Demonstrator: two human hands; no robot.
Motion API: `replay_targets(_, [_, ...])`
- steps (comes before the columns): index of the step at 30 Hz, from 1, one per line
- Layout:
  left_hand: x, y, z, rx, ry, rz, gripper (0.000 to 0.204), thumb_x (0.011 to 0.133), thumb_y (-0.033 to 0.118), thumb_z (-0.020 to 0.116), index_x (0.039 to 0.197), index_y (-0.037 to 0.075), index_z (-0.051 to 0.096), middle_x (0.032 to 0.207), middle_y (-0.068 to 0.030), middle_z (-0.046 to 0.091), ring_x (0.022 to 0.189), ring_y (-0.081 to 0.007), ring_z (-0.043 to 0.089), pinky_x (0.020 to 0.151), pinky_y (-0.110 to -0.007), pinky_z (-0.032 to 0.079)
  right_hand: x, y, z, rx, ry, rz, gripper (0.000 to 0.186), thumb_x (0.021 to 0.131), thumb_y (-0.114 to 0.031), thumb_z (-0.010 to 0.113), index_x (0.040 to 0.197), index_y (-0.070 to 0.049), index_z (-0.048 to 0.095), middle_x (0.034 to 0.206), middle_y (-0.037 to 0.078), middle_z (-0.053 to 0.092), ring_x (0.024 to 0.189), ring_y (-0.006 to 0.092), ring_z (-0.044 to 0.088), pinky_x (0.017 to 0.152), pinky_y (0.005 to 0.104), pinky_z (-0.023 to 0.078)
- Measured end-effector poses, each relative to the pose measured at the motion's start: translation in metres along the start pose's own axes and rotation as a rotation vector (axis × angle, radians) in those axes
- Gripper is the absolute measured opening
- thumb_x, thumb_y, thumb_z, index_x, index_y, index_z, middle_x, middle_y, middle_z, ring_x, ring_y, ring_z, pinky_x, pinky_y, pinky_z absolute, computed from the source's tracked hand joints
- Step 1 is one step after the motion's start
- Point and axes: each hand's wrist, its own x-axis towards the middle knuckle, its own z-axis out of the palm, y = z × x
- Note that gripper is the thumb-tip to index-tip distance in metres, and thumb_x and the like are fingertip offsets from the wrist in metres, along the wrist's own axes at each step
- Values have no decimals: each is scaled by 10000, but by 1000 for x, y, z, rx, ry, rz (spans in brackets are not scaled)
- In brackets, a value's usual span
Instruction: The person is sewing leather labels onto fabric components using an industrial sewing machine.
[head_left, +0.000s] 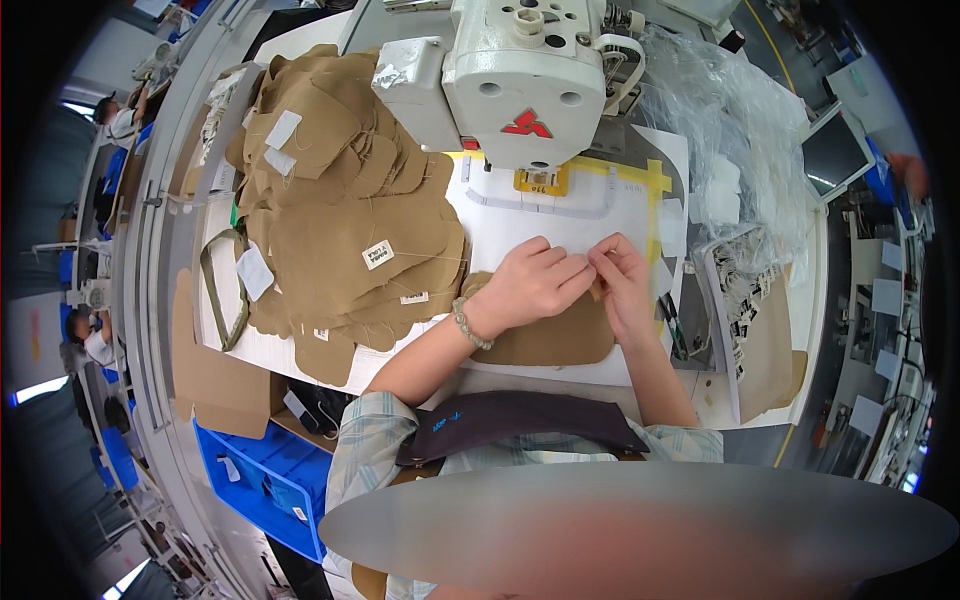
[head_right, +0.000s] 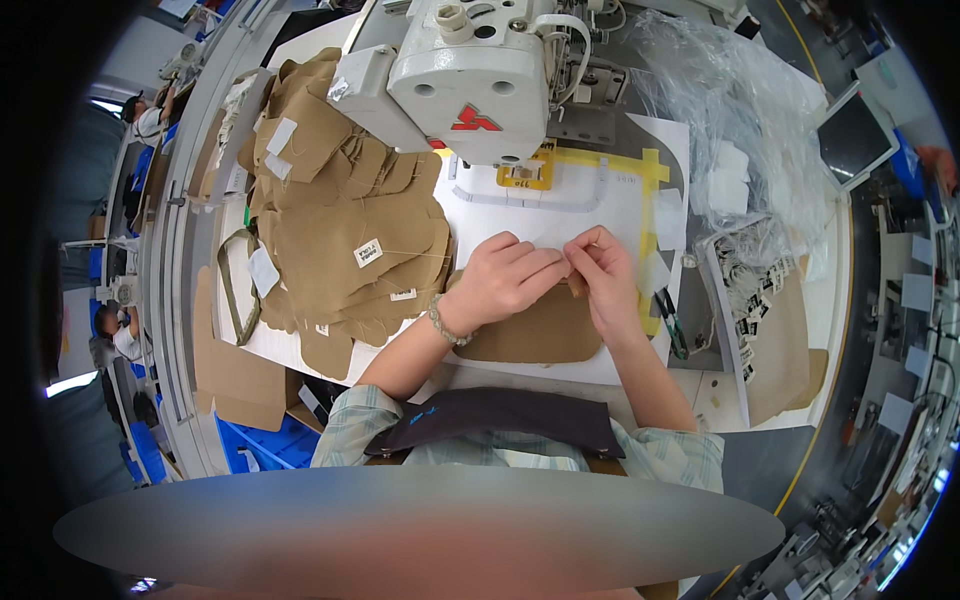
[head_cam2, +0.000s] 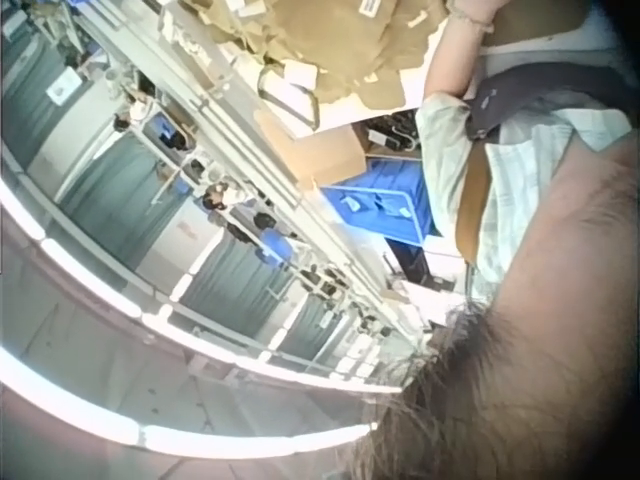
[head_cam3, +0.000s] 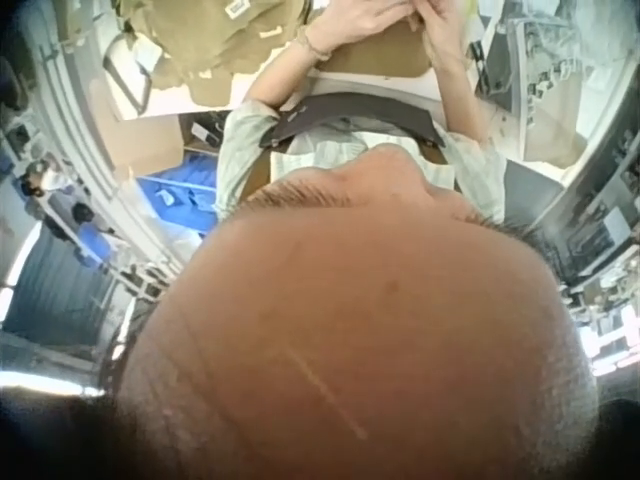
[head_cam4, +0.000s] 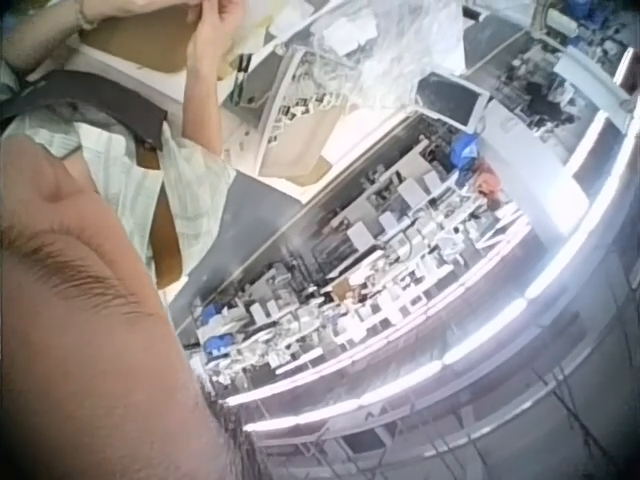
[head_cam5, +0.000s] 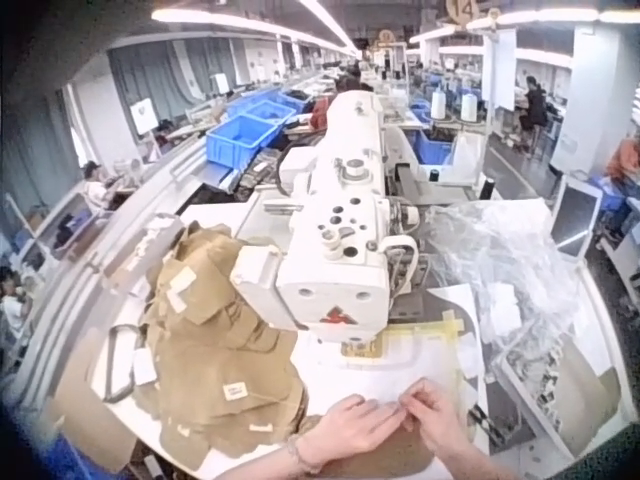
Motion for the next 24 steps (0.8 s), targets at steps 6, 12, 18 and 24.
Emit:
replay_targets(6, [-8,-37,7,-398,62,-327,168,702,-47,740,814,69,692,816,-46,692,686,-183,661,562,-312,513,18,-7,18,-274,-70,-355,246,851,-18,691,1068,-41,579,1058,37,574,617,71,492,586,218,419])
replay_targets(12, [-18,-70,13,-663,-4,-450,101,764,5,736,839,53,687,864,-44,715,791,-218,692,684,-301,559,52,-12,12,-897,-204,-502,199,799,-8,712,965,-95,647,1033,41,633,699,158,579,665,287,486])
replay_targets(18, [-26,-79,13,-569,-199,-388,191,807,69,711,997,86,711,1078,-41,709,905,-229,689,775,-335,560,76,14,-3,-1248,-196,-918,178,743,-22,720,902,-76,663,993,55,693,812,261,650,732,366,536])
replay_targets(24, [-37,-85,17,-443,-302,-307,305,830,129,696,1133,102,683,1274,-53,634,1086,-239,639,908,-350,543,78,18,-4,-1354,-197,-980,177,751,-29,704,925,-49,679,1020,60,696,883,260,662,791,366,537])
